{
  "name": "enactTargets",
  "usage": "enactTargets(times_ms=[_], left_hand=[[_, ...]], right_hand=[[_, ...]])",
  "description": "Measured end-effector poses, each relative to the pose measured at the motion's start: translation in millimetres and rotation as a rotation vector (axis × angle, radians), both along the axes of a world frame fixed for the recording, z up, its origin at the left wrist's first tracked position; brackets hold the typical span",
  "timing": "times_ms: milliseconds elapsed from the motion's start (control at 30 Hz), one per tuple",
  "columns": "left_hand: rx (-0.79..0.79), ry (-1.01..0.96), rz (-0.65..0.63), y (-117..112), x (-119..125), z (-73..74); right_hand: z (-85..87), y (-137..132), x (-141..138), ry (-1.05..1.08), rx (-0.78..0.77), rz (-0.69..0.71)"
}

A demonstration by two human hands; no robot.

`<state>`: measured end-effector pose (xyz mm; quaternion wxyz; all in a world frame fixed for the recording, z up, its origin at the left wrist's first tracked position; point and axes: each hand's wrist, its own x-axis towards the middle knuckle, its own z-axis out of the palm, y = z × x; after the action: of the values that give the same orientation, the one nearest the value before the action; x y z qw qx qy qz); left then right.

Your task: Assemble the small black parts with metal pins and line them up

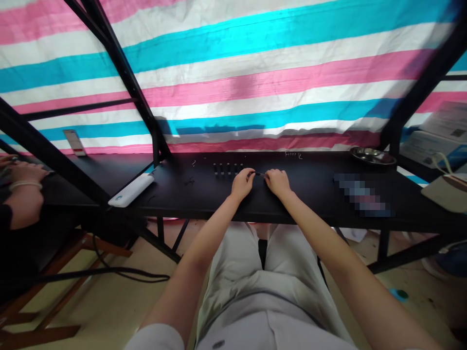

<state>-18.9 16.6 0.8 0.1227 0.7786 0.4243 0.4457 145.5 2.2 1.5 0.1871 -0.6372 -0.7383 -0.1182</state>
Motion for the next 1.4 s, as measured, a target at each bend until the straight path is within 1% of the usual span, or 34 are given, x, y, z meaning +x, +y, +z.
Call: enactTargets(times_ms=[67, 133, 267, 333, 500, 667, 833, 933, 967, 1033, 1133, 1200, 1300, 1400], left_hand=[[0.015, -0.016, 0.047, 1, -1, -0.3], [0.014, -0.007, 0.066, 2, -1, -1.6], [-0.029, 0.08, -0.008, 4, -1, -5.5], [-0.038, 0.111, -0.053, 4, 0, -6.5], [-0.026, 0.148, -0.108, 2, 0, -5.1], [-0.017, 0.155, -0.12, 1, 0, -4.7], [-0.015, 0.138, -0.158, 3, 0, -5.4], [-0.043, 0.106, -0.158, 1, 0, -4.5], [-0.053, 0.09, -0.155, 0, 0, -4.1], [-0.063, 0.07, -0.151, -2, 1, -3.5], [-0.038, 0.097, -0.149, -3, 1, -3.0], [-0.022, 0.128, -0.146, -3, 1, -2.8], [-0.027, 0.154, -0.138, -2, 0, -2.4], [-0.032, 0.155, -0.136, -2, -1, -1.9]], right_hand=[[-0.3, 1, 3, 0.04, 0.015, -0.05], [-0.6, 3, 5, 0.085, 0.025, -0.032], [-1.7, 6, 3, 0.084, -0.036, 0.196], [-2.0, 7, 1, 0.056, -0.064, 0.244], [-1.4, 5, -2, 0.004, -0.058, 0.24], [-1.3, 4, -5, -0.036, -0.034, 0.254], [-3.4, 4, -7, 0.02, -0.023, 0.307], [-7.2, 8, -4, 0.098, 0.02, 0.322], [-8.8, 11, -1, 0.147, 0.042, 0.31], [-11.9, 18, 8, 0.282, 0.081, 0.239], [-15.5, 33, 31, 0.538, 0.099, -0.008], [-17.1, 44, 48, 0.649, 0.088, -0.145], [-18.9, 59, 69, 0.712, 0.066, -0.234], [-21.1, 71, 80, 0.684, 0.011, -0.243]])
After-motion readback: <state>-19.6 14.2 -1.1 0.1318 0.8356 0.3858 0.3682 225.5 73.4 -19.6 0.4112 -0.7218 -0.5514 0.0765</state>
